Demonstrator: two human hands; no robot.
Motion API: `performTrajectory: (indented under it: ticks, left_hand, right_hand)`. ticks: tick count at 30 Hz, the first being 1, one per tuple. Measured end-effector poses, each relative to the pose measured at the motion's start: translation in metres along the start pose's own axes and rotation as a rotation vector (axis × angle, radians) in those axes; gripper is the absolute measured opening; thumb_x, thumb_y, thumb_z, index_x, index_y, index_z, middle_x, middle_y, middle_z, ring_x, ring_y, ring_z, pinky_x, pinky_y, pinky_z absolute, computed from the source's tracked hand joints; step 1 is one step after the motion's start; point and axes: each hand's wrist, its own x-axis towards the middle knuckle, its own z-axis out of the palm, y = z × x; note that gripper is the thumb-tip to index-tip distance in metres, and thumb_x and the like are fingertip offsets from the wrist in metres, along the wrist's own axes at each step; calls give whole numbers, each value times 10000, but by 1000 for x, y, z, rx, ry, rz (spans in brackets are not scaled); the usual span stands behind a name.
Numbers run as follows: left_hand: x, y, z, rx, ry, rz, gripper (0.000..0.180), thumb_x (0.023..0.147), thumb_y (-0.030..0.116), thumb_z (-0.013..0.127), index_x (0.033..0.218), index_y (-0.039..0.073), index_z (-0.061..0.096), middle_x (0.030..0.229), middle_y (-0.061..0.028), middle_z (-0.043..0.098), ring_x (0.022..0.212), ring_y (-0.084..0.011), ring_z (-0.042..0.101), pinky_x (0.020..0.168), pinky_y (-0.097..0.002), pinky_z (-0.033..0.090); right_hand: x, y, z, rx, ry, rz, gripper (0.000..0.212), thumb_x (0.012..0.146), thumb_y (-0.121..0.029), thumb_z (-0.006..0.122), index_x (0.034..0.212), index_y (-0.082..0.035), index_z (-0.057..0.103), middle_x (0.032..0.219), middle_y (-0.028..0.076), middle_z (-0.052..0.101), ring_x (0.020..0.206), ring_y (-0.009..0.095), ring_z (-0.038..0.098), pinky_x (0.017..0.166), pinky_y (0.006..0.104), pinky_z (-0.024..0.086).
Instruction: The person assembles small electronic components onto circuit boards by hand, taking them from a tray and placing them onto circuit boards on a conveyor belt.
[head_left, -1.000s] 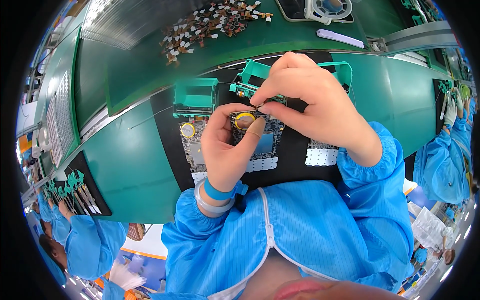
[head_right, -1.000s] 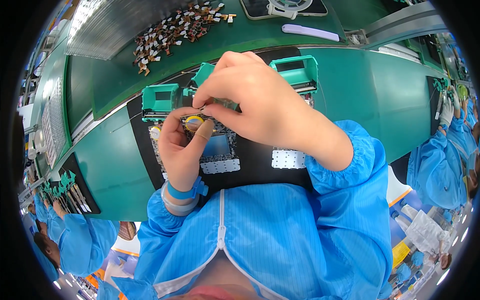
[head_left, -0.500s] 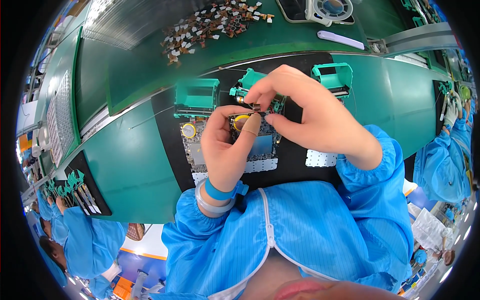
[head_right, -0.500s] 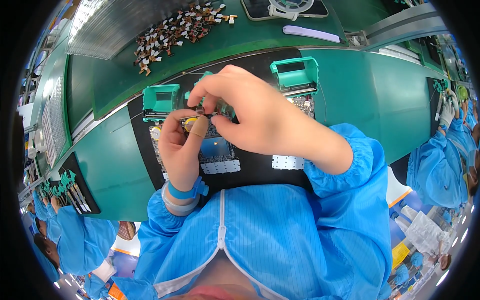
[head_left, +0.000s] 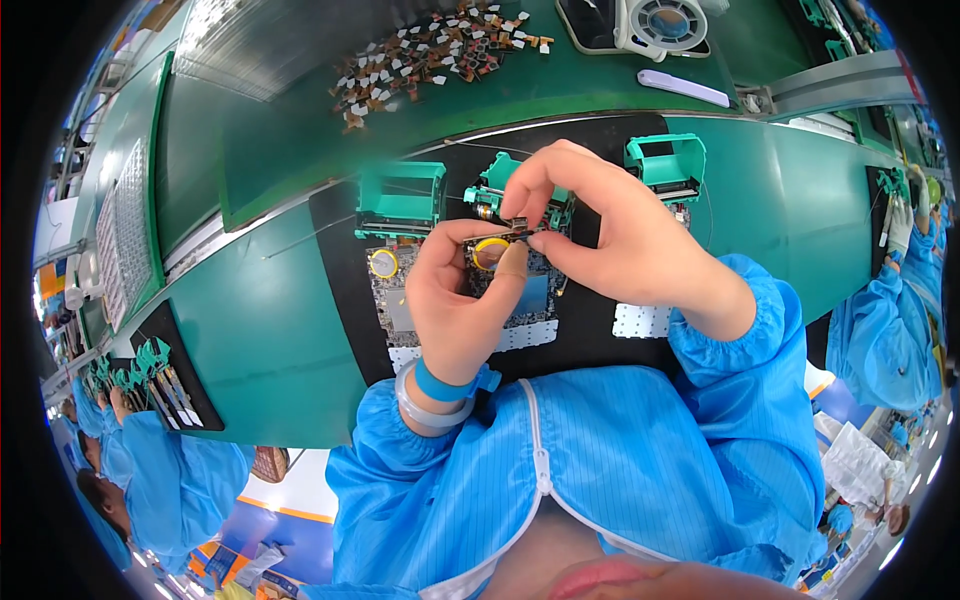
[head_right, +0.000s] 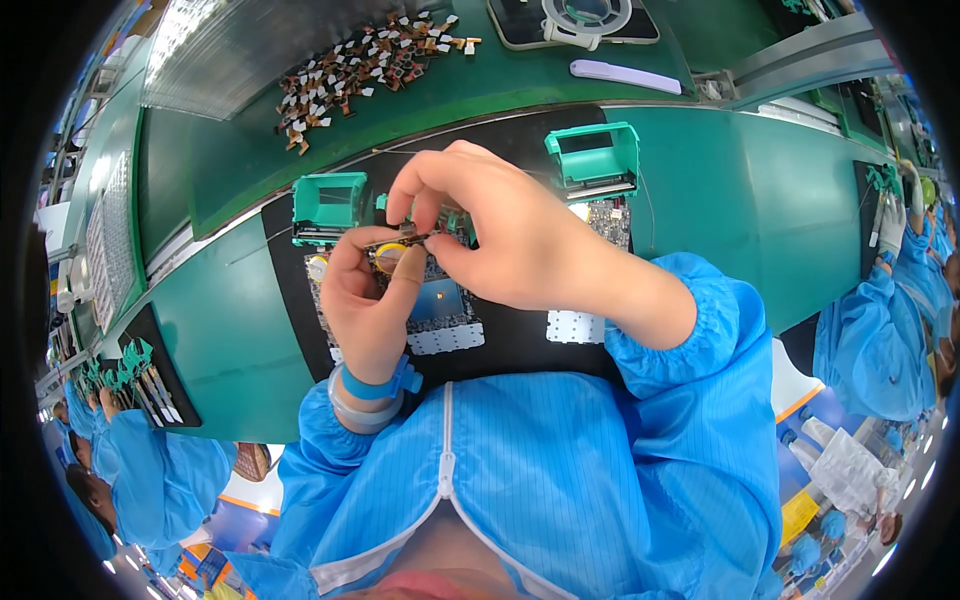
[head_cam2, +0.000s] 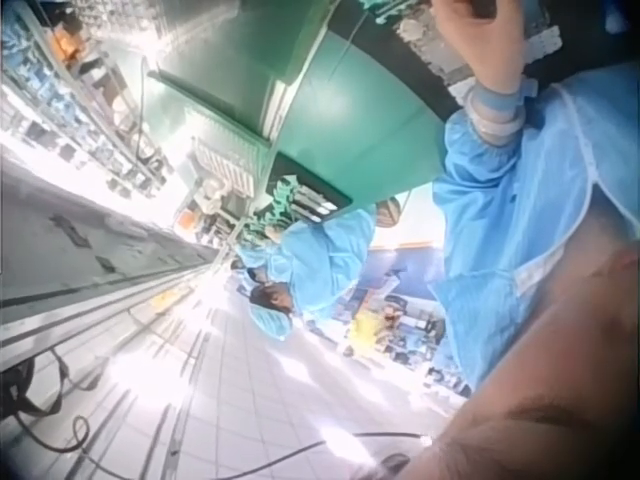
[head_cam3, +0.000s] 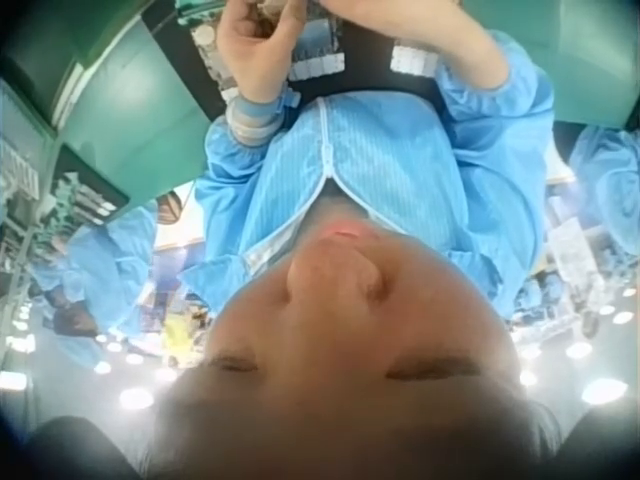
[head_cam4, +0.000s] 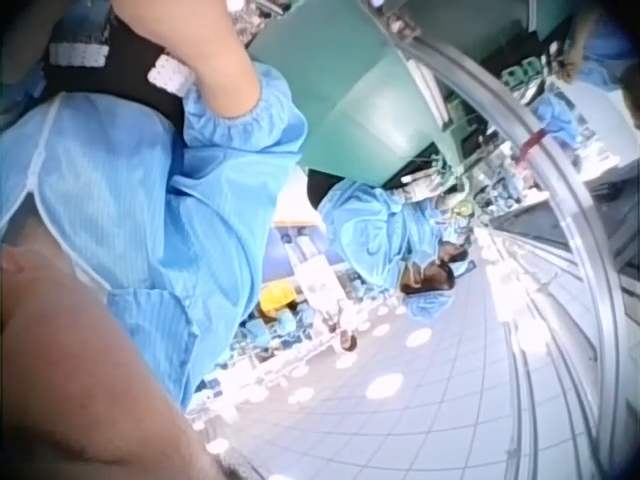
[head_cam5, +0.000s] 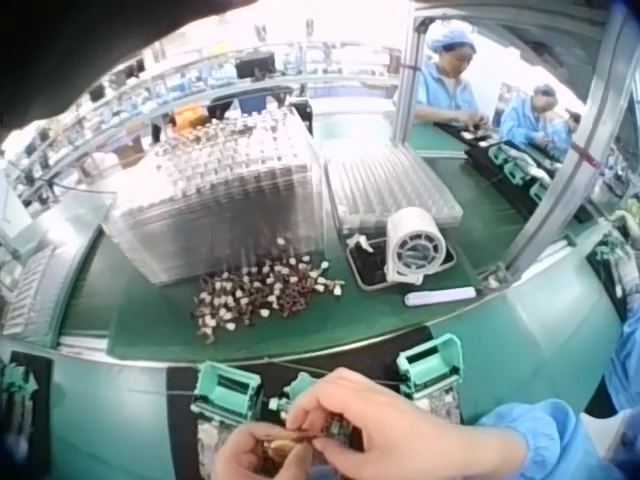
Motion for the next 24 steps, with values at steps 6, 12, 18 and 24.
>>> performTrajectory:
  ticks: [6, 12, 18, 24]
  left_hand:
    - [4, 8, -3, 10, 8, -84, 259, 816, -51, 619, 1047, -4, 509, 886, -37, 598, 750, -36, 538, 613, -166, 428]
    - [4, 12, -5, 209, -143, -294, 339, 838, 36, 625, 1146, 6, 486, 826, -45, 639, 722, -50, 539, 640, -178, 420]
    - [-4, 25, -4, 777, 194, 235, 250, 834, 72, 634, 1051, -11, 539, 847, -110, 655, 739, -171, 661, 669, -259, 521]
    - [-18, 24, 27, 259, -425, -244, 338, 832, 116, 629, 1112, -21, 500, 966, -124, 646, 794, -183, 648, 673, -286, 515]
  right_hand:
    - [22, 3, -12, -43, 225, -220, 130, 766, 31, 631, 878, -33, 613, 918, 51, 587, 920, 164, 533, 827, 287, 417]
    - [82, 58, -30, -845, 323, -227, 118, 727, -92, 652, 844, -72, 651, 853, 77, 616, 896, 279, 523, 776, 372, 457]
    - [97, 81, -28, -941, 348, -188, 91, 719, -107, 669, 794, -68, 635, 785, 79, 587, 833, 283, 515, 741, 384, 460]
    - [71, 47, -32, -703, 349, -199, 104, 746, -105, 651, 818, -48, 604, 797, 76, 621, 826, 279, 552, 746, 392, 457]
